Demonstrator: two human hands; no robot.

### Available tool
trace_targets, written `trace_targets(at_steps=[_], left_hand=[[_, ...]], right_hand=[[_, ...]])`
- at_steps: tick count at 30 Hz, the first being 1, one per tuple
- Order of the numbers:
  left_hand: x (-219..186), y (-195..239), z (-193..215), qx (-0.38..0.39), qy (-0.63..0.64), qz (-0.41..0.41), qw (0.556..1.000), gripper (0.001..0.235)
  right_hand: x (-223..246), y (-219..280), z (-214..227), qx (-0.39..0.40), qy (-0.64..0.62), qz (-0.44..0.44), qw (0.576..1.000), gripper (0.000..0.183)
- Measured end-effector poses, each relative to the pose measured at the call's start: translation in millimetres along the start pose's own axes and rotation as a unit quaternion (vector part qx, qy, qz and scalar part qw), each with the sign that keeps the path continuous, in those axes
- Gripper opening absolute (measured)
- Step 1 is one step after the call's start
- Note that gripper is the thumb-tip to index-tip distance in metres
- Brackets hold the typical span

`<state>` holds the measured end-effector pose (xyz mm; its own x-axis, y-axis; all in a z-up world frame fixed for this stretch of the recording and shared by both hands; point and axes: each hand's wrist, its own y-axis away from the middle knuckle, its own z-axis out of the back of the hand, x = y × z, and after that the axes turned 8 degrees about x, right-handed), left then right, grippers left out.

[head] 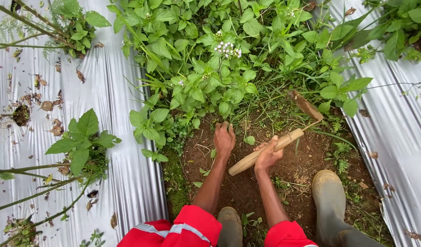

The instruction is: Weeding and loosening soil around plants in a garden bed using a hand hoe and hands

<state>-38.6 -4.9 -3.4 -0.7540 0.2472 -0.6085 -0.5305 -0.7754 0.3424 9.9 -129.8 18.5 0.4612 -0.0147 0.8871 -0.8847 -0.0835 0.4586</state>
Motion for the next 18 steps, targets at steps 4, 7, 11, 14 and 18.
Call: trace_targets(at_steps=[4, 7, 11, 14, 18], left_hand=[[26, -19, -26, -0.008, -0.013, -0.01, 1.0, 0.033], [31, -17, -31, -0.02, -0.008, 0.006, 1.0, 0.031], [2, 3, -15, -0.016, 0.025, 0.001, 1.0, 0.03], [8, 11, -16, -0.004, 0.038, 0.008, 0.999, 0.026], [20, -10, -24, -0.055, 0.017, 0.039, 0.998, 0.031]], right_hand=[[-68, 31, 7, 0.142, 0.091, -0.142, 0.975, 0.033], [-51, 26, 14, 0.142, 0.084, -0.146, 0.975, 0.032], [-10, -9, 17, 0.084, 0.022, -0.064, 0.994, 0.031], [-32, 0, 16, 0.038, -0.012, -0.066, 0.997, 0.032], [-105, 38, 10, 0.133, 0.086, -0.148, 0.976, 0.034]])
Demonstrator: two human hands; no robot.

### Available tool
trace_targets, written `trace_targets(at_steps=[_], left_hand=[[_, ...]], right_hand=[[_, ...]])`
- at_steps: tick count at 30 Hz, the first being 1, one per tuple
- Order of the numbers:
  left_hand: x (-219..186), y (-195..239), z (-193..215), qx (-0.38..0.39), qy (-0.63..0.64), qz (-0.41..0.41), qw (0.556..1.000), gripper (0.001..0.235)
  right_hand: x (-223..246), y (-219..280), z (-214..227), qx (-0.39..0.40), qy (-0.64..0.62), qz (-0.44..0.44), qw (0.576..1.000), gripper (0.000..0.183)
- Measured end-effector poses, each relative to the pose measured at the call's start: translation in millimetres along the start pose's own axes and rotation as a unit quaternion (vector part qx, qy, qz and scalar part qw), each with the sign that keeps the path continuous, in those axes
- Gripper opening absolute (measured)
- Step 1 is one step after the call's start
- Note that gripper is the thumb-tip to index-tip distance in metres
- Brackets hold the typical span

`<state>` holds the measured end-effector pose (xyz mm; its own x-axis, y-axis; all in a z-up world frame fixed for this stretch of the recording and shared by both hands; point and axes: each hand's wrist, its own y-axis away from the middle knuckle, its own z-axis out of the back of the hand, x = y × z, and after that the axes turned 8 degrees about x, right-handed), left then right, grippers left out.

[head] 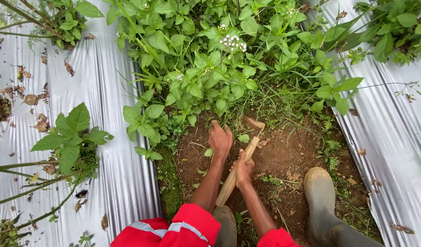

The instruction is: Weeding and loosening soil around plants in a garden bed using a hand hoe and hands

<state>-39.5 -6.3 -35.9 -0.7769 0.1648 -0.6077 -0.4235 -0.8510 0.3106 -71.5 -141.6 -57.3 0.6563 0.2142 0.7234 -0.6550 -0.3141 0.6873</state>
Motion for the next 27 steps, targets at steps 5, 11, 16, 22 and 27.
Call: trace_targets(at_steps=[5, 11, 16, 22, 27], left_hand=[[-6, 12, 8, -0.027, -0.09, -0.18, 0.979, 0.053], [-34, 13, 8, 0.155, -0.382, -0.333, 0.848, 0.041], [34, -25, -52, 0.207, -0.161, -0.164, 0.951, 0.029], [19, -8, -22, 0.212, -0.046, -0.109, 0.97, 0.029], [67, -19, -83, 0.088, -0.241, -0.28, 0.925, 0.028]], right_hand=[[73, 21, 28, -0.044, -0.042, 0.024, 0.998, 0.032], [105, 1, 55, -0.123, -0.122, 0.12, 0.978, 0.03], [41, 28, -4, -0.131, -0.145, 0.073, 0.978, 0.03], [56, 27, 10, -0.085, -0.078, 0.044, 0.992, 0.032], [58, 29, -15, -0.193, -0.11, 0.127, 0.967, 0.026]])
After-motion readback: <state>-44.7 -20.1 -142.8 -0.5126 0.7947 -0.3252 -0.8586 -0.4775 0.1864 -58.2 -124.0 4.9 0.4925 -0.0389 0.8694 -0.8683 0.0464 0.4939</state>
